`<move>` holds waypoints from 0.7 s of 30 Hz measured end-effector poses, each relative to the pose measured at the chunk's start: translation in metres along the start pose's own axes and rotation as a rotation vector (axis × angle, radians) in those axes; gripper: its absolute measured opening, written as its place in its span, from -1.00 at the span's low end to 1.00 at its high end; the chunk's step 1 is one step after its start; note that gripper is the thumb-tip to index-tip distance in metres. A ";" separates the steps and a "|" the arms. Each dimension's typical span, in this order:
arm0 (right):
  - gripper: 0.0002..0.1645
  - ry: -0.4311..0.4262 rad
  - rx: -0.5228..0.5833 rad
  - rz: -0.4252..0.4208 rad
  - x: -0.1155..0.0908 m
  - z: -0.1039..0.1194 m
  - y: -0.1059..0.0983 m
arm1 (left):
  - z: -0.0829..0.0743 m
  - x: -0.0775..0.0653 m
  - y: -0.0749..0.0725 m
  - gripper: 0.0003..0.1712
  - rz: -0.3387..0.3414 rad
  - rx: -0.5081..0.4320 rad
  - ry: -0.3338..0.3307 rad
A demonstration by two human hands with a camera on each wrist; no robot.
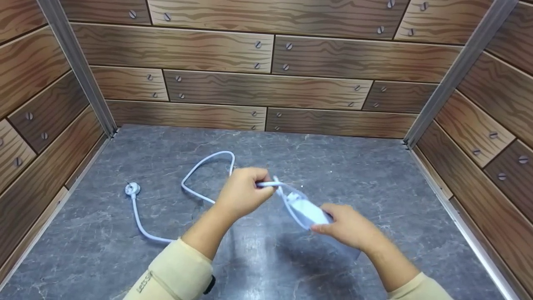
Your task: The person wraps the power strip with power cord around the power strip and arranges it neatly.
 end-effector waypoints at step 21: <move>-0.55 0.132 0.192 -0.322 -0.007 -0.012 -0.058 | 0.021 -0.052 0.048 -0.78 0.253 -0.188 0.133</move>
Point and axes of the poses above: each hand's wrist, its own x-axis towards the middle knuckle, its own y-axis out of the palm, z = x × y, the point moved 10 cm from there along x, towards the middle knuckle, and after that the axes turned 3 degrees about -z, right-handed, at the moved point
